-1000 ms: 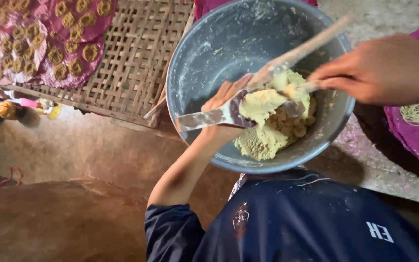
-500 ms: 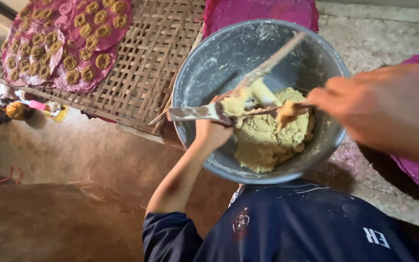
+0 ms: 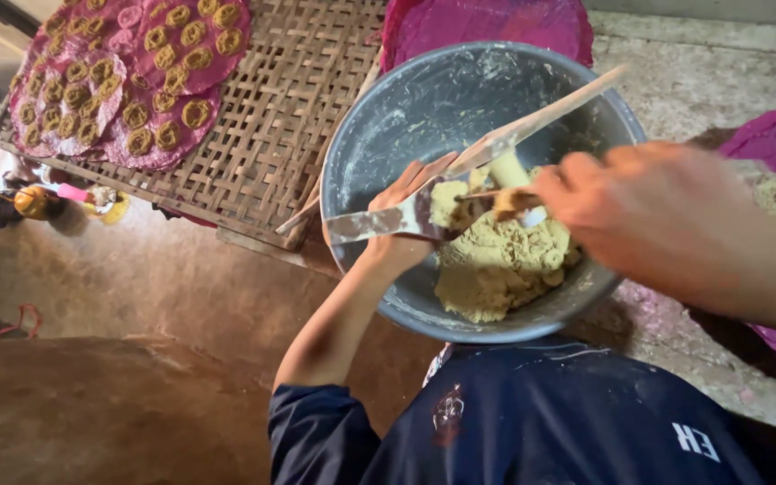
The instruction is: The person uses a manual dough press to form spiral noodle shapes from a yellow dough. They repeatedly scoop dough into the press, squeeze it onto a pink mat, and scrape excess dough back into a metal bowl. The formed noodles are arranged in circular patterns on the mat.
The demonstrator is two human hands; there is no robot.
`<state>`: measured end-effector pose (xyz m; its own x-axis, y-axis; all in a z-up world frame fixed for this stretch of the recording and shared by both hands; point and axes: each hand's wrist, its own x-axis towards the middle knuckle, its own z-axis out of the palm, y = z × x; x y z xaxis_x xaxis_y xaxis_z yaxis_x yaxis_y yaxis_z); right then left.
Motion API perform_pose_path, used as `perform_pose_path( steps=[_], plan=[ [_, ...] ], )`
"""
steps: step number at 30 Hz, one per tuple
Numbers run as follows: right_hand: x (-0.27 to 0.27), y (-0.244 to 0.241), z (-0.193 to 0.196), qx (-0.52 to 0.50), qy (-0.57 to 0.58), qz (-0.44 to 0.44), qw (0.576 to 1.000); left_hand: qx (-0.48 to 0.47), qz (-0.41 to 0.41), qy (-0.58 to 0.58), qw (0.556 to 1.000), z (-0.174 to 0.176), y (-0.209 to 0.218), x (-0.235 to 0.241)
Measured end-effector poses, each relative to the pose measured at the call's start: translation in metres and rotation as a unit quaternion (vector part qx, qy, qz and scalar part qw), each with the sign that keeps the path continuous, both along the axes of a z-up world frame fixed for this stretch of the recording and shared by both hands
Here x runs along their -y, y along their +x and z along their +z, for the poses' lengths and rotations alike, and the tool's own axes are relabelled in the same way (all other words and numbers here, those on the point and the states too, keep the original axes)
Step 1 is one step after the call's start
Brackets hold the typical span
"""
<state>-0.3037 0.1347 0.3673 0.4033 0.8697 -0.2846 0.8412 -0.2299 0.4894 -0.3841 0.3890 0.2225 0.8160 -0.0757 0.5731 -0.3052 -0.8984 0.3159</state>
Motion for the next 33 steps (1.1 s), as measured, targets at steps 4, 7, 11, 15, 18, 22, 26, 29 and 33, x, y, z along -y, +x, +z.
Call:
perform_pose_path(
  steps=[4,7,11,15,18,22,26,29,33],
  plan=[
    [-0.018,-0.008,-0.052,0.084,0.153,0.111,0.978,-0.038,0.002,-0.113,0.993,0.003,0.003,0.012],
    [-0.003,0.002,-0.052,-0.021,0.067,0.026,0.997,-0.085,0.085,-0.142,0.983,0.001,0.005,0.009],
    [0.013,0.014,-0.037,-0.153,0.279,-0.114,0.941,0.033,0.119,-0.117,0.985,-0.005,0.01,-0.001],
    [-0.038,-0.003,-0.099,-0.292,0.582,0.038,0.758,0.046,0.116,-0.107,0.986,-0.012,0.019,-0.004],
    [-0.04,-0.02,-0.157,-0.396,0.556,-0.086,0.725,0.1,0.148,-0.031,0.983,-0.012,0.028,-0.015],
    [0.001,-0.013,-0.189,-0.51,0.455,-0.237,0.69,0.089,0.14,-0.049,0.985,-0.011,0.03,-0.033],
    [0.013,0.015,-0.188,-0.553,0.527,-0.309,0.566,0.037,0.165,-0.089,0.982,-0.012,0.029,-0.021],
    [-0.013,0.014,-0.199,-0.515,0.51,-0.373,0.579,0.038,0.15,-0.079,0.985,-0.012,0.04,-0.011],
    [-0.027,-0.013,-0.216,-0.47,0.557,-0.21,0.652,0.087,0.134,-0.002,0.987,-0.02,0.048,-0.015]
  ],
)
